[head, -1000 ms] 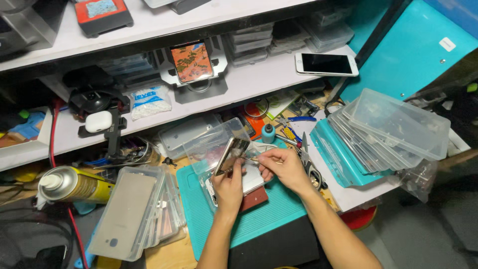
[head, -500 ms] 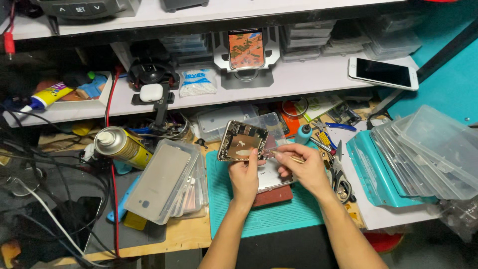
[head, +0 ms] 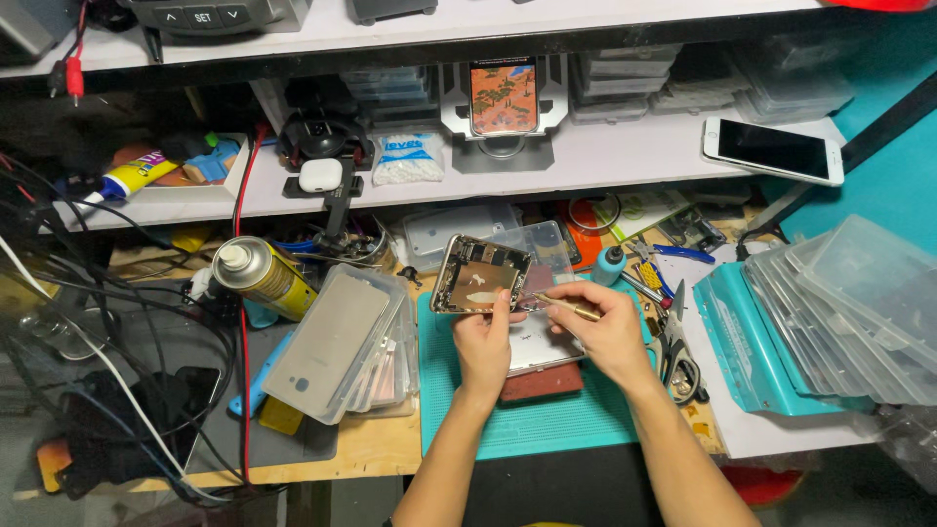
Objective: The person pries open a smartphone on a repair mat, removes the back cover, and uses a pry tool to work on the internal components of the disassembled phone, holding the chassis steady with the other hand.
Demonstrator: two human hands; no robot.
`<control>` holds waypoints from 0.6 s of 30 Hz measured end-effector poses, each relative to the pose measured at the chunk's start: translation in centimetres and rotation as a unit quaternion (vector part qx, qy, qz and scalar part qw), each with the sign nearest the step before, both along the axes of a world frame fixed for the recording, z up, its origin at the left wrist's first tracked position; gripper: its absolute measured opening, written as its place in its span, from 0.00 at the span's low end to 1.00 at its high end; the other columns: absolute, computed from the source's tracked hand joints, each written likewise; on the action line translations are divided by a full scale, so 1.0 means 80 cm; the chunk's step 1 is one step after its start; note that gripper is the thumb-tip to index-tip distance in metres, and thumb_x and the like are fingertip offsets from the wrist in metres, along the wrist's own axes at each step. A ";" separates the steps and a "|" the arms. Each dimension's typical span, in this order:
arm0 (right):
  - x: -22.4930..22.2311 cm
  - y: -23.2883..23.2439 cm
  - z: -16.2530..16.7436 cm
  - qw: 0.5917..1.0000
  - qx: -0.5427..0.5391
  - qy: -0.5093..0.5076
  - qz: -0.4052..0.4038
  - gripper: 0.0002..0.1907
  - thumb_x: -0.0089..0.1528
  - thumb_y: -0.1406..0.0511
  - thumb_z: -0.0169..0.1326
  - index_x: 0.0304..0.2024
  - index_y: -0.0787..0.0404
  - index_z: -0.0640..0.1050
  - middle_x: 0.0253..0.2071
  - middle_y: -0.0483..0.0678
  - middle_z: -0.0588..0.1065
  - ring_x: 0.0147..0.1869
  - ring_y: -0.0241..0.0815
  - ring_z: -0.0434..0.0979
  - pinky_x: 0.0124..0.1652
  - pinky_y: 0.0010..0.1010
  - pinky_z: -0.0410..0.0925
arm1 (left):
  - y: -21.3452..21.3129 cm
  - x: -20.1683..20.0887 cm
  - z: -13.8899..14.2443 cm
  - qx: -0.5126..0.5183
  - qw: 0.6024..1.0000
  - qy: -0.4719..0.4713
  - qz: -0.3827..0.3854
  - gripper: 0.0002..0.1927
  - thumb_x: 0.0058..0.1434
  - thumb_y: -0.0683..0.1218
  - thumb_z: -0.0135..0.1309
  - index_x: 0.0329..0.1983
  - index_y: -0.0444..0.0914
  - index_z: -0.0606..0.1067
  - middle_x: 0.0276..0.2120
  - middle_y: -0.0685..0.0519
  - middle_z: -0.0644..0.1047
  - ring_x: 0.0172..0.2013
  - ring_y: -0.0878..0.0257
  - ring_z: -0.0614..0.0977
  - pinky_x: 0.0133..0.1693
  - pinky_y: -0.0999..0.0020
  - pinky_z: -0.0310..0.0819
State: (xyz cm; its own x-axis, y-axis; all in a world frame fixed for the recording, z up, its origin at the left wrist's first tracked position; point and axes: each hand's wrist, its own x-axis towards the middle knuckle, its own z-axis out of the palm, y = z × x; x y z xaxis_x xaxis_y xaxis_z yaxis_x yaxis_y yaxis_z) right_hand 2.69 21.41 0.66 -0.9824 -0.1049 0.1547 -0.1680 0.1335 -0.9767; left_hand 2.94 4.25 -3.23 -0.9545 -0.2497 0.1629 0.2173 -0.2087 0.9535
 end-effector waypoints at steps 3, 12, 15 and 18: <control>-0.003 -0.003 -0.002 0.991 -0.081 -0.108 -0.022 0.11 0.63 0.68 0.57 0.45 0.70 0.81 0.32 0.49 0.81 0.29 0.36 0.82 0.28 0.25 0.75 | -0.001 0.000 0.000 -0.006 1.000 0.008 0.000 0.12 0.70 0.42 0.52 0.45 0.26 0.77 0.36 0.49 0.82 0.32 0.63 0.86 0.34 0.70 0.83; -0.009 0.004 -0.008 0.988 -0.094 -0.125 0.008 0.13 0.63 0.70 0.57 0.49 0.70 0.80 0.33 0.52 0.81 0.32 0.37 0.83 0.31 0.26 0.76 | 0.004 -0.004 -0.005 0.004 1.000 0.006 -0.001 0.11 0.69 0.42 0.52 0.44 0.26 0.77 0.37 0.49 0.81 0.32 0.63 0.84 0.32 0.69 0.84; -0.012 0.006 -0.008 0.981 -0.065 -0.183 -0.005 0.14 0.69 0.65 0.53 0.44 0.74 0.81 0.30 0.56 0.81 0.27 0.42 0.82 0.27 0.30 0.75 | 0.004 -0.007 -0.007 0.003 1.000 0.021 -0.003 0.11 0.69 0.42 0.52 0.45 0.26 0.77 0.37 0.50 0.81 0.33 0.64 0.83 0.33 0.68 0.85; -0.012 0.007 -0.009 0.997 -0.055 -0.052 0.026 0.14 0.62 0.70 0.59 0.49 0.71 0.80 0.36 0.52 0.81 0.35 0.35 0.82 0.35 0.25 0.76 | 0.003 -0.009 -0.008 -0.005 1.000 0.019 -0.006 0.11 0.70 0.42 0.52 0.45 0.27 0.78 0.37 0.49 0.82 0.34 0.65 0.84 0.34 0.68 0.85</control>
